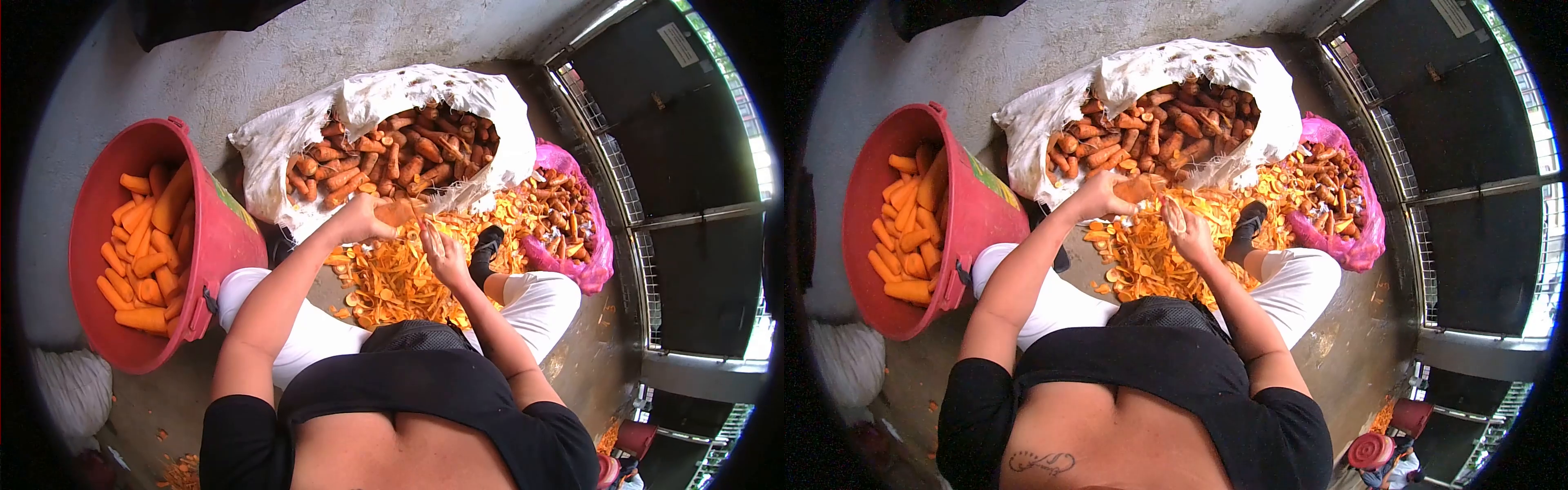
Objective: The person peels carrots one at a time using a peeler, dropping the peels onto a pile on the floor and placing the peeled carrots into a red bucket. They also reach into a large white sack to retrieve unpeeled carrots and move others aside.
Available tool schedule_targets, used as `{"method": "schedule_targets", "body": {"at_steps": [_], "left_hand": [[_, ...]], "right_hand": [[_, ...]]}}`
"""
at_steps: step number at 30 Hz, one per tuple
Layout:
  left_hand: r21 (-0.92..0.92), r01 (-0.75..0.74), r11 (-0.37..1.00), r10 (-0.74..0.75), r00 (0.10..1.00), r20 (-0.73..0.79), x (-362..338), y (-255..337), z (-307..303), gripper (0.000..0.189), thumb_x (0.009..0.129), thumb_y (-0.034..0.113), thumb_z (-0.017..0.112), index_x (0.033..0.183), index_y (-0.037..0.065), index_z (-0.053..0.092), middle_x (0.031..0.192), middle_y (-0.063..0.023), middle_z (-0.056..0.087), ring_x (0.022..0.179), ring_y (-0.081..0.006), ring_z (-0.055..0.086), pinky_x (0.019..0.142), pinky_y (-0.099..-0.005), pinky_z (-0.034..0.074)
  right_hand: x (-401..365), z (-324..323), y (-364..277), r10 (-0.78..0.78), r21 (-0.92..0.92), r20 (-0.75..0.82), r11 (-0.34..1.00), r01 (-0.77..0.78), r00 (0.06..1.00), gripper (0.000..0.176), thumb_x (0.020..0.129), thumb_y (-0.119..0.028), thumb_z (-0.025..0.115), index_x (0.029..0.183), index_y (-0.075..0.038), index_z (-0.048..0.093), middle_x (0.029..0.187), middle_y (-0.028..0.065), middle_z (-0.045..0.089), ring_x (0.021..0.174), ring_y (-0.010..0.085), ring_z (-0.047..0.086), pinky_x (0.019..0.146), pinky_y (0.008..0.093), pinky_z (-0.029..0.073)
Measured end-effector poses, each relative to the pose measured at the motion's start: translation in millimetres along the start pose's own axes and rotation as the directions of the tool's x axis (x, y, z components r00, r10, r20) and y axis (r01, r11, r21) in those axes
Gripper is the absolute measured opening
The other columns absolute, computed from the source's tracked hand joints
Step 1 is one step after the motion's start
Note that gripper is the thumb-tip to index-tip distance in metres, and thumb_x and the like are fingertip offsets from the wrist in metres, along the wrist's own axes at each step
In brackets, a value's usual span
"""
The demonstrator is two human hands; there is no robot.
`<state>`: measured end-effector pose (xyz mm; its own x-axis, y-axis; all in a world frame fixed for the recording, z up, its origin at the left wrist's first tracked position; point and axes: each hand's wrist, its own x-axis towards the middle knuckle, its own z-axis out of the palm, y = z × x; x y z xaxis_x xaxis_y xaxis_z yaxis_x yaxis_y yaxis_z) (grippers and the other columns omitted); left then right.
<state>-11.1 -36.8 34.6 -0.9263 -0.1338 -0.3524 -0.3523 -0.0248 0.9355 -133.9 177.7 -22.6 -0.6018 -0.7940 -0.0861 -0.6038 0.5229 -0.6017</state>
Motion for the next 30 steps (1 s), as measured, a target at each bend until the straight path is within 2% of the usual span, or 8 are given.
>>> {"method": "schedule_targets", "body": {"at_steps": [2, 3, 6, 7, 10, 17, 20, 30], "left_hand": [[-0.260, -0.043, 0.965, 0.096, 0.976, 0.195, -10, 9, 5, 0.041, 0.068, 0.015, 0.077, 0.100, -0.006, 0.062, 0.070, -0.0025, 0.063, 0.052, -0.0057, 0.054, 0.045, -0.0207, 0.040], [-0.266, -0.051, 0.963, 0.103, 0.978, 0.182, -13, 11, 6, 0.040, 0.068, 0.014, 0.076, 0.101, -0.004, 0.062, 0.077, -0.0032, 0.064, 0.060, -0.0059, 0.057, 0.054, -0.0207, 0.045], [-0.070, -0.243, 0.968, 0.247, 0.966, 0.070, -10, 1, 3, 0.043, 0.068, 0.013, 0.077, 0.105, -0.004, 0.062, 0.083, -0.0024, 0.064, 0.072, -0.0072, 0.059, 0.068, -0.0214, 0.047], [-0.199, -0.052, 0.979, 0.083, 0.985, 0.152, -12, 3, 0, 0.051, 0.067, 0.012, 0.078, 0.111, -0.005, 0.060, 0.093, -0.0017, 0.064, 0.084, -0.0081, 0.058, 0.079, -0.0226, 0.045], [-0.169, -0.211, 0.963, 0.226, 0.972, 0.070, -5, -6, -1, 0.053, 0.067, 0.011, 0.078, 0.114, -0.003, 0.059, 0.097, -0.0008, 0.063, 0.087, -0.0076, 0.057, 0.081, -0.0231, 0.045], [-0.294, -0.240, 0.925, 0.285, 0.951, 0.122, -7, -7, 1, 0.044, 0.070, 0.010, 0.078, 0.110, 0.003, 0.061, 0.094, 0.0037, 0.063, 0.086, -0.0051, 0.055, 0.078, -0.0217, 0.043], [-0.233, -0.296, 0.927, 0.311, 0.950, 0.031, -9, -2, 5, 0.043, 0.069, 0.011, 0.078, 0.107, 0.002, 0.062, 0.093, 0.0027, 0.064, 0.085, -0.0057, 0.056, 0.076, -0.0222, 0.044], [0.154, -0.227, 0.962, 0.248, 0.960, -0.130, 3, -18, 8, 0.034, 0.062, 0.017, 0.074, 0.090, -0.001, 0.066, 0.077, -0.0071, 0.068, 0.071, -0.0120, 0.062, 0.069, -0.0270, 0.048]], "right_hand": [[7, 37, 84, 0.052, -0.275, 0.048, 0.961, -0.037, 0.997, 0.032, 0.092, -0.018, 0.050, 0.122, -0.008, 0.057, 0.095, 0.0183, 0.064, 0.078, 0.0356, 0.061, 0.066, 0.0415, 0.048], [-3, 5, 47, 0.248, -0.040, 0.127, 0.969, -0.245, 0.960, 0.045, 0.086, -0.009, 0.051, 0.131, -0.010, 0.048, 0.110, 0.0194, 0.060, 0.080, 0.0342, 0.060, 0.066, 0.0431, 0.048], [-14, 38, 128, -0.216, -0.233, -0.182, 0.957, 0.171, 0.959, 0.025, 0.091, -0.027, 0.051, 0.095, -0.004, 0.060, 0.078, 0.0168, 0.060, 0.062, 0.0285, 0.056, 0.056, 0.0398, 0.044], [-20, 35, 123, -0.248, -0.168, -0.268, 0.964, 0.208, 0.931, 0.036, 0.093, -0.035, 0.050, 0.081, -0.003, 0.061, 0.064, 0.0137, 0.058, 0.053, 0.0249, 0.054, 0.051, 0.0371, 0.042], [-14, -6, 41, 0.225, 0.317, -0.163, 0.934, -0.165, 0.961, 0.053, 0.094, -0.046, 0.048, 0.065, -0.003, 0.053, 0.046, 0.0017, 0.043, 0.040, 0.0115, 0.043, 0.041, 0.0288, 0.032], [-17, -33, -14, 0.345, 0.487, -0.083, 0.833, -0.264, 0.935, 0.043, 0.096, -0.039, 0.048, 0.080, -0.001, 0.058, 0.054, 0.0011, 0.047, 0.045, 0.0100, 0.045, 0.044, 0.0264, 0.035], [-25, -35, -31, 0.079, 0.342, -0.334, 0.939, 0.043, 0.939, 0.028, 0.091, -0.028, 0.054, 0.102, -0.004, 0.063, 0.065, 0.0135, 0.061, 0.058, 0.0184, 0.061, 0.054, 0.0323, 0.045], [-24, -31, -57, -0.099, 0.138, -0.110, 0.984, 0.114, 0.989, 0.025, 0.090, -0.019, 0.056, 0.108, -0.002, 0.061, 0.070, 0.0157, 0.061, 0.061, 0.0263, 0.060, 0.059, 0.0331, 0.047]]}}
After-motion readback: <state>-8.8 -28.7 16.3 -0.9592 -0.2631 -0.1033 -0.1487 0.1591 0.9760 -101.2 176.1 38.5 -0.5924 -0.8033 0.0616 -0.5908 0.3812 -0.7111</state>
